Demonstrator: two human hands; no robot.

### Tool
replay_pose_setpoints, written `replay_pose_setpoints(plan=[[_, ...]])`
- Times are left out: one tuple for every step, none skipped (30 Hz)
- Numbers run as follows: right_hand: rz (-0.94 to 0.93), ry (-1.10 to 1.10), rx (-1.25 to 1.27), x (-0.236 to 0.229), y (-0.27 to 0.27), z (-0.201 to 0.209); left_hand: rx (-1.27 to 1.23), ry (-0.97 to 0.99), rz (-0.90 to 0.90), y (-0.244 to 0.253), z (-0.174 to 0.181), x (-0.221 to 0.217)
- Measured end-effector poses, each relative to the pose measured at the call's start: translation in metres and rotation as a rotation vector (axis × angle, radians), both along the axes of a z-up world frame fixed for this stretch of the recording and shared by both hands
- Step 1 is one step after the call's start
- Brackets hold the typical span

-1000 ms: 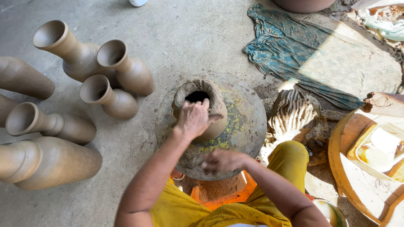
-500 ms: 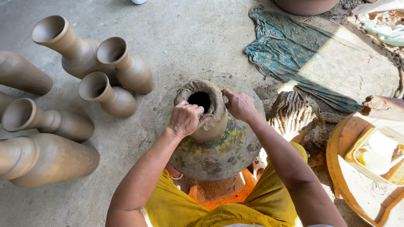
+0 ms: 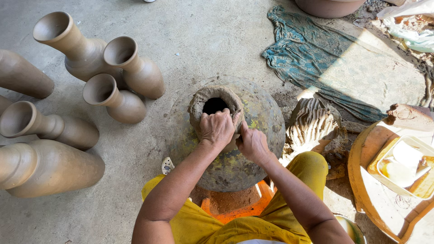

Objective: The person attaches a coil of clay to a vessel on a spinning potter's wheel and shapes the neck by hand. They then use a wet cloth and a wooden tool to smooth and refine the rim.

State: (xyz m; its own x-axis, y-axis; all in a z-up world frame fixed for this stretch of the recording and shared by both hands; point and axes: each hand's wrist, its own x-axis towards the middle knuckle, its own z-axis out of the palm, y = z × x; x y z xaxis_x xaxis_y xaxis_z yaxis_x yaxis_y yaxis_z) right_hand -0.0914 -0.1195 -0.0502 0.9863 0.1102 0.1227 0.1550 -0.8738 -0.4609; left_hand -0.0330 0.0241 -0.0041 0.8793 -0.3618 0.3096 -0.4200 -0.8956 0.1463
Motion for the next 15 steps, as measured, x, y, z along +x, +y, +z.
replay_pose_setpoints(plan=[[0.019,0.098,-0.03,-0.006,0.004,-0.001,0.019,0.036,0.026,-0.005,0.0,0.0],[0.038,0.196,-0.06,-0.012,0.009,-0.002,0.038,0.071,0.053,-0.009,-0.001,0.001],[0.107,0.24,-0.112,-0.02,0.014,-0.004,0.04,0.119,0.052,-0.012,0.0,0.003],[0.176,0.285,-0.163,-0.03,0.021,-0.007,0.042,0.166,0.052,-0.015,0.001,0.005],[0.246,0.326,-0.215,-0.036,0.024,-0.008,0.044,0.211,0.053,-0.016,0.004,0.008],[0.39,0.375,-0.078,-0.041,0.024,-0.01,0.085,0.274,-0.006,-0.014,0.007,0.012],[0.534,0.422,0.06,-0.045,0.02,-0.012,0.126,0.34,-0.065,-0.008,0.011,0.015],[0.677,0.466,0.2,-0.046,0.013,-0.014,0.166,0.406,-0.123,0.001,0.015,0.018],[0.562,0.567,0.364,-0.043,0.001,-0.015,0.232,0.362,-0.206,0.011,0.019,0.022],[0.441,0.664,0.527,-0.037,-0.016,-0.015,0.298,0.317,-0.29,0.025,0.023,0.027],[0.314,0.759,0.687,-0.032,-0.032,-0.016,0.361,0.272,-0.373,0.039,0.025,0.029],[0.014,0.75,0.775,-0.023,-0.049,-0.015,0.238,0.079,-0.491,0.053,0.026,0.03],[-0.291,0.73,0.853,-0.011,-0.062,-0.015,0.111,-0.115,-0.608,0.065,0.026,0.031],[-0.305,0.614,0.886,-0.002,-0.067,-0.015,-0.018,-0.309,-0.72,0.071,0.024,0.032],[-0.315,0.496,0.914,0.01,-0.069,-0.013,0.002,-0.326,-0.718,0.076,0.021,0.032]])
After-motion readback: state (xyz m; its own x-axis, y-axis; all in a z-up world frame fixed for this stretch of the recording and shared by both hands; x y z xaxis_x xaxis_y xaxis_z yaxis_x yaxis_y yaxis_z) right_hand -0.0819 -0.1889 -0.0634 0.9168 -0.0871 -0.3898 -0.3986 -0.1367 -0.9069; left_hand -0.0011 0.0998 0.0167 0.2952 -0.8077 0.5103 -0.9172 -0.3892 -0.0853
